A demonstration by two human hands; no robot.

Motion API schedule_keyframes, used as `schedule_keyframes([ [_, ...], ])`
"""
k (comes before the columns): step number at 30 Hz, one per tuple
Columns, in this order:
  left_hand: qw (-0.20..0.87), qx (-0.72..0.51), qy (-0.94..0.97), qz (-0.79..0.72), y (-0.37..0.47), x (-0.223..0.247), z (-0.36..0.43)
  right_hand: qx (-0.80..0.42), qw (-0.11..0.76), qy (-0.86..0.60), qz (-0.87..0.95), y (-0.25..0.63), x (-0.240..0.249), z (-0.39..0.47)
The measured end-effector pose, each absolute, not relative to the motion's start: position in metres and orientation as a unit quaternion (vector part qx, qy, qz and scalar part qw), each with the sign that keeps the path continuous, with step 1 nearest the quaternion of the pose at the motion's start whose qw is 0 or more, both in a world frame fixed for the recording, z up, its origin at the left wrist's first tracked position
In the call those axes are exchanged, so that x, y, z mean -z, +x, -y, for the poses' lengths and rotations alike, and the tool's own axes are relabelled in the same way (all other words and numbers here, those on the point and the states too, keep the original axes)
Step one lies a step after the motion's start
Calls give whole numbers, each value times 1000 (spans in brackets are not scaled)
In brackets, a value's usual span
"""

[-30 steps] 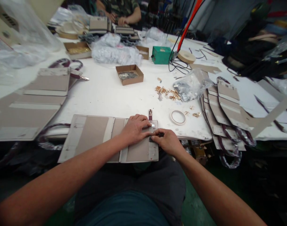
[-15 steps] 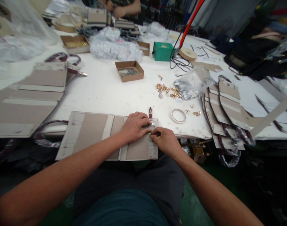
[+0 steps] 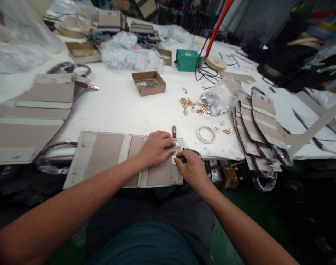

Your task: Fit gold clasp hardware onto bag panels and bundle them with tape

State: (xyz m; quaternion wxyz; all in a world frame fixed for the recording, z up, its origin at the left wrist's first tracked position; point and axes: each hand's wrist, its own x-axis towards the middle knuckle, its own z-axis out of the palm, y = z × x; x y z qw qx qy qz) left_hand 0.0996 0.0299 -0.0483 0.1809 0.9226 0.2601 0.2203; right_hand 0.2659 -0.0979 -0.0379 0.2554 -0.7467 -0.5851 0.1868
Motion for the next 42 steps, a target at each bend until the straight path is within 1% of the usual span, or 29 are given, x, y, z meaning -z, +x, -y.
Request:
schedule_keyframes([
  [5,189,-228,921,-254,98,48,-29,-140,266,-726,619,263,45,111],
  [12,207,-218,925,-232,97,48,-32,-175,279,-700,634,266,44,118],
  [19,199,-180,940,-211,94,43,-35,-147,244,-728,623,264,49,124],
  [26,209,-165,942,-204,94,44,-38,-132,241,-732,623,258,54,126],
  [31,206,-165,941,-212,96,46,-37,-163,285,-723,608,261,55,129],
  [35,207,-166,940,-215,96,48,-37,-194,327,-736,560,261,50,130],
  [42,224,-168,935,-220,97,50,-38,-261,327,-775,474,252,37,123],
])
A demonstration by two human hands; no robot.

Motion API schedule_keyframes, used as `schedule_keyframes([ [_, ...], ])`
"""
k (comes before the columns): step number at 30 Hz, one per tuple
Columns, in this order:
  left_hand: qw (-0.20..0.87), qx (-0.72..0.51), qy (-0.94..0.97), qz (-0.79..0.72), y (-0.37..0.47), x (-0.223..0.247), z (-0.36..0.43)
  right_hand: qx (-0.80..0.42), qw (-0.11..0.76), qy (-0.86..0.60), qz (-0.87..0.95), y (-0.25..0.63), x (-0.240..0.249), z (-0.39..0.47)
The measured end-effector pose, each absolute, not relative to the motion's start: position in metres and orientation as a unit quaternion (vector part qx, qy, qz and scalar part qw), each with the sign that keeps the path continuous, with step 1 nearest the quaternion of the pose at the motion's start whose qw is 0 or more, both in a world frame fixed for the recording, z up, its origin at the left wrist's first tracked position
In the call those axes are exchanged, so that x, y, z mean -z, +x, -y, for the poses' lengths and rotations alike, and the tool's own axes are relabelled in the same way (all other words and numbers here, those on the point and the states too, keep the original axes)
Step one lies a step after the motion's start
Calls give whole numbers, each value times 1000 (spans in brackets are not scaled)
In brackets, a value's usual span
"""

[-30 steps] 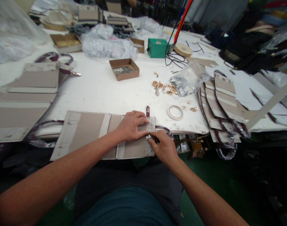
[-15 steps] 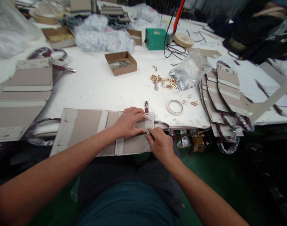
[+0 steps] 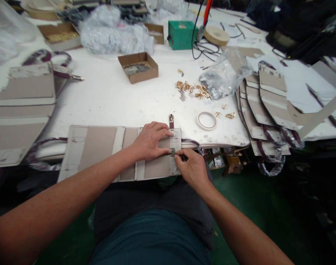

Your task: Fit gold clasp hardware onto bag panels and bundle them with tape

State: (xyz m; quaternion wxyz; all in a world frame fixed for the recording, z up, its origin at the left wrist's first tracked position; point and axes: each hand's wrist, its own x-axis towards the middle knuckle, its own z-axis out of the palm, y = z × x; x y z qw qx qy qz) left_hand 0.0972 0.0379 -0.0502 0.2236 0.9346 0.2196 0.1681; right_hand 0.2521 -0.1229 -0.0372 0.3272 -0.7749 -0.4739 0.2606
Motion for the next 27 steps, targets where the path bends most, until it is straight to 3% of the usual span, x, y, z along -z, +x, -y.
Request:
schedule_keyframes([
  [4,219,-170,936,-218,98,51,-38,-285,336,-785,435,246,34,120],
  [17,216,-173,937,-212,96,50,-37,-205,343,-821,408,225,51,121],
  [27,211,-184,935,-216,96,52,-36,-342,392,-772,365,250,61,122],
])
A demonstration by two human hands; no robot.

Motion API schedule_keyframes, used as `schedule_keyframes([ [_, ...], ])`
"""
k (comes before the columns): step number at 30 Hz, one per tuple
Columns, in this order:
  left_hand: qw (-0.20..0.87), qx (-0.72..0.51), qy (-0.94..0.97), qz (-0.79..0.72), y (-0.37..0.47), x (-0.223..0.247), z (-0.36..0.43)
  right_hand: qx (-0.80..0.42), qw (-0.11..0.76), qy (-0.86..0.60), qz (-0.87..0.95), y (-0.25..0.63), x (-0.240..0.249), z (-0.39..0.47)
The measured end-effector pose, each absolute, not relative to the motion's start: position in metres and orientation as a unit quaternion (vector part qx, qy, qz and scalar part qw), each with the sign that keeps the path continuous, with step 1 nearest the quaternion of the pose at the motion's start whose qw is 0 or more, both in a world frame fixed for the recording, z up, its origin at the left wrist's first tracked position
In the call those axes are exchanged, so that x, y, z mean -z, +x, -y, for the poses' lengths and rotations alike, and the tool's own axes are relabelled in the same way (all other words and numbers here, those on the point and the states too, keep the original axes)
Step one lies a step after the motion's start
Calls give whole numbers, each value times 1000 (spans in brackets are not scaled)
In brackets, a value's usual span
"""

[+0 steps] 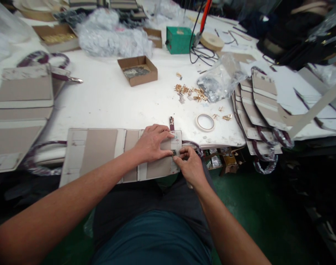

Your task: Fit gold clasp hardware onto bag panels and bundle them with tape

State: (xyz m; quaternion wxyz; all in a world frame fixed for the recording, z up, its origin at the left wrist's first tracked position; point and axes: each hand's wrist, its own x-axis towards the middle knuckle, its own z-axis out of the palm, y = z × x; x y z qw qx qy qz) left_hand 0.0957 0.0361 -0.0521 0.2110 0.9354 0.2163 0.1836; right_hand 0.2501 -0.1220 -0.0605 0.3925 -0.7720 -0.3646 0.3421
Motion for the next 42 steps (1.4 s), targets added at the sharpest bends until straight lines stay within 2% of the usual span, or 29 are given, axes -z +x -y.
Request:
schedule_keyframes([
  [8,203,-184,939,-207,94,48,-36,-292,378,-793,378,247,56,116],
  [11,196,-184,940,-212,92,45,-36,-282,353,-795,404,247,39,119],
  [13,200,-186,938,-213,91,45,-37,-283,370,-780,417,248,19,122],
  [15,212,-190,935,-211,90,46,-38,-279,447,-746,408,250,-4,123],
  [19,229,-192,929,-219,90,48,-39,-225,692,-584,360,253,-45,97],
  [21,237,-190,926,-226,90,48,-39,-201,761,-507,352,253,-53,74],
  [23,245,-188,923,-230,90,48,-39,-191,786,-469,354,252,-52,52],
  [30,252,-181,919,-245,92,45,-38,-193,760,-458,418,237,-15,19],
  [36,234,-170,926,-241,86,32,-44,-237,712,-445,489,239,-7,16],
  [42,181,-47,901,-391,90,15,-58,-255,671,-472,512,241,-4,18],
])
